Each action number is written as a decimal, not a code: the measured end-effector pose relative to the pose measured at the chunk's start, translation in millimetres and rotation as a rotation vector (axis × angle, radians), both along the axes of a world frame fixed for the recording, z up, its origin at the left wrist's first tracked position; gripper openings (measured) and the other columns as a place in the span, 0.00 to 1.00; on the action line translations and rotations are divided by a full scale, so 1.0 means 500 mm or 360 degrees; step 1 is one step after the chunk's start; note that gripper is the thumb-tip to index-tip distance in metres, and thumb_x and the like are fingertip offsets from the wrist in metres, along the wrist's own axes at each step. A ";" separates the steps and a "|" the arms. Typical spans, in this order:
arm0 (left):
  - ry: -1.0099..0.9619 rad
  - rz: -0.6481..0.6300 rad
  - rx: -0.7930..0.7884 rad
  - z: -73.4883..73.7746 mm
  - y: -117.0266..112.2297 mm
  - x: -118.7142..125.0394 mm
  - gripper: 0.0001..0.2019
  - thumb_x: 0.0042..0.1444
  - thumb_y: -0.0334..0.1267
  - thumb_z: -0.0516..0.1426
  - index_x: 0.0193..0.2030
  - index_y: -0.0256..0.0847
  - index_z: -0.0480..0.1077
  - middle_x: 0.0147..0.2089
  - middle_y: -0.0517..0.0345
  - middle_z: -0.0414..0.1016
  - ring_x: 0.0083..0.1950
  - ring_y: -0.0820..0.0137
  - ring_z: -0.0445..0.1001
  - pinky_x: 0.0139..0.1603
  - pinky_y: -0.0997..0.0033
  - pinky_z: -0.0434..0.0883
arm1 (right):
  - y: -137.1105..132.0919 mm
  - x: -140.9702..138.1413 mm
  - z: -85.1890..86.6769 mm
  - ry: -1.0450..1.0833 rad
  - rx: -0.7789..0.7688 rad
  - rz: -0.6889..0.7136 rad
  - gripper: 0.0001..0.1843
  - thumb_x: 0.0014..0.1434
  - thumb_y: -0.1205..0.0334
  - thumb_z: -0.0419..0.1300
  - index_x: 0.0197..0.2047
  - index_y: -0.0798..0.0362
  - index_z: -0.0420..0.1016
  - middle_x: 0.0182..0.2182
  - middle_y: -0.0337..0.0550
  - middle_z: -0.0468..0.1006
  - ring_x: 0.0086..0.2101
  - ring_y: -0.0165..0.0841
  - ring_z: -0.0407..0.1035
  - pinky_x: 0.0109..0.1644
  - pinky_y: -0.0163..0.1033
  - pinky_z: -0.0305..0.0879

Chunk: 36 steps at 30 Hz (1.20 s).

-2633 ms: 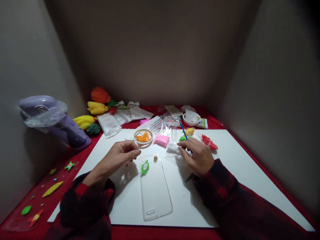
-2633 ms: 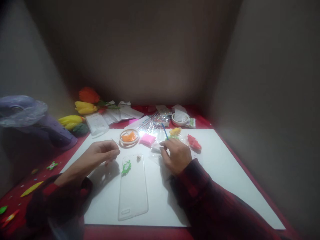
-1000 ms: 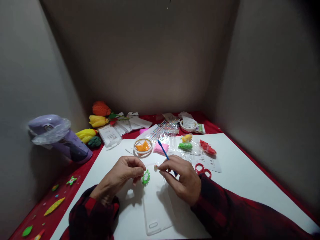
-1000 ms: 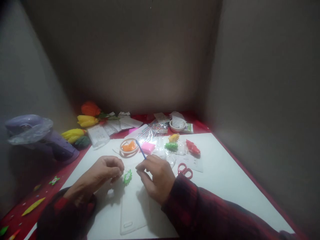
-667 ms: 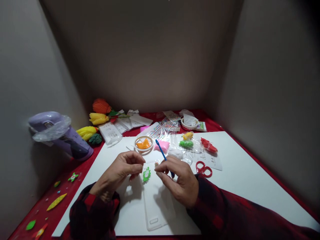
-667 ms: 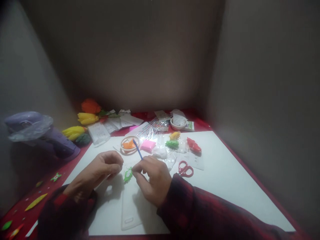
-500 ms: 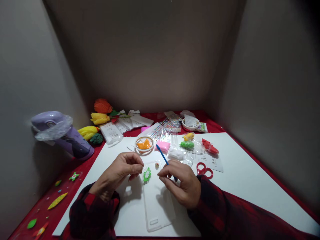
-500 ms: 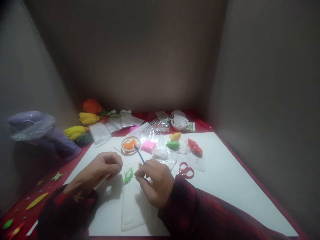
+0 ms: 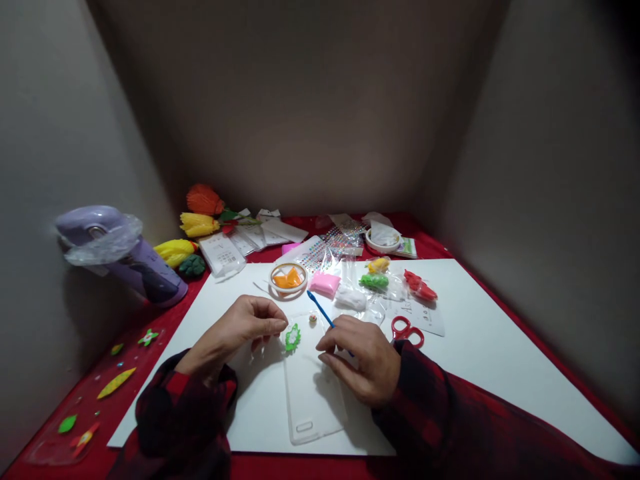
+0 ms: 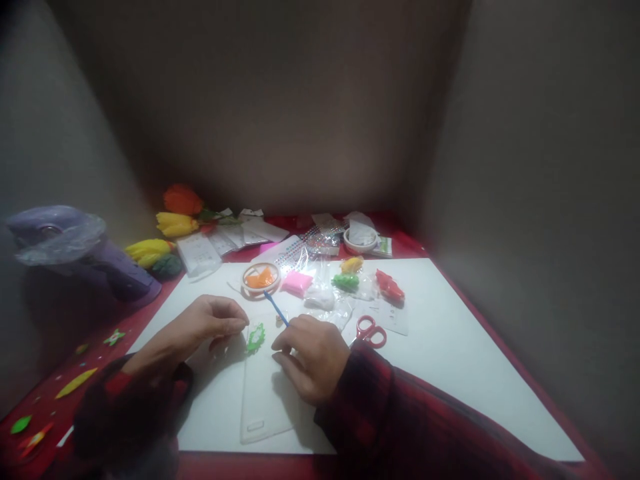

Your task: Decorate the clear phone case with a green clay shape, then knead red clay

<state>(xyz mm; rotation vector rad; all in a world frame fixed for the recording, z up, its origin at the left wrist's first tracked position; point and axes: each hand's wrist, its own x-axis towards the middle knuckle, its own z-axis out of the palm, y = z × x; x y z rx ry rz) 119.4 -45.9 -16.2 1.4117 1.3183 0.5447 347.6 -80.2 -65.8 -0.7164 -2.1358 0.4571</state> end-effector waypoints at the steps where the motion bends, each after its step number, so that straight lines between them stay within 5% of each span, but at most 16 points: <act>1: 0.0055 -0.0028 -0.0008 0.005 -0.001 0.003 0.05 0.41 0.35 0.61 0.24 0.34 0.73 0.15 0.65 0.65 0.16 0.77 0.61 0.17 0.78 0.57 | 0.001 0.000 -0.001 -0.0014 -0.0019 0.0001 0.04 0.56 0.70 0.55 0.35 0.54 0.70 0.26 0.42 0.71 0.28 0.32 0.63 0.32 0.37 0.56; 18: 0.0290 -0.0008 0.0044 0.025 -0.007 0.017 0.02 0.36 0.30 0.56 0.18 0.36 0.70 0.15 0.65 0.64 0.18 0.76 0.60 0.20 0.77 0.55 | -0.007 -0.003 0.002 0.0000 -0.0005 0.0161 0.14 0.48 0.74 0.51 0.38 0.54 0.70 0.29 0.44 0.74 0.30 0.35 0.65 0.32 0.39 0.60; 27: 0.0379 0.0015 0.0107 0.042 -0.019 0.033 0.04 0.38 0.29 0.56 0.17 0.36 0.70 0.16 0.64 0.65 0.19 0.75 0.62 0.20 0.77 0.57 | -0.007 -0.003 0.000 -0.0054 0.0026 0.0144 0.13 0.51 0.75 0.52 0.40 0.54 0.69 0.30 0.44 0.74 0.31 0.34 0.66 0.33 0.38 0.62; 36: 0.0398 -0.0225 0.0101 0.021 -0.011 0.020 0.06 0.38 0.30 0.57 0.24 0.37 0.76 0.22 0.60 0.73 0.25 0.71 0.67 0.26 0.76 0.63 | -0.007 -0.003 -0.001 -0.0058 0.0026 0.0142 0.13 0.51 0.75 0.52 0.39 0.54 0.68 0.30 0.44 0.74 0.31 0.35 0.66 0.33 0.38 0.62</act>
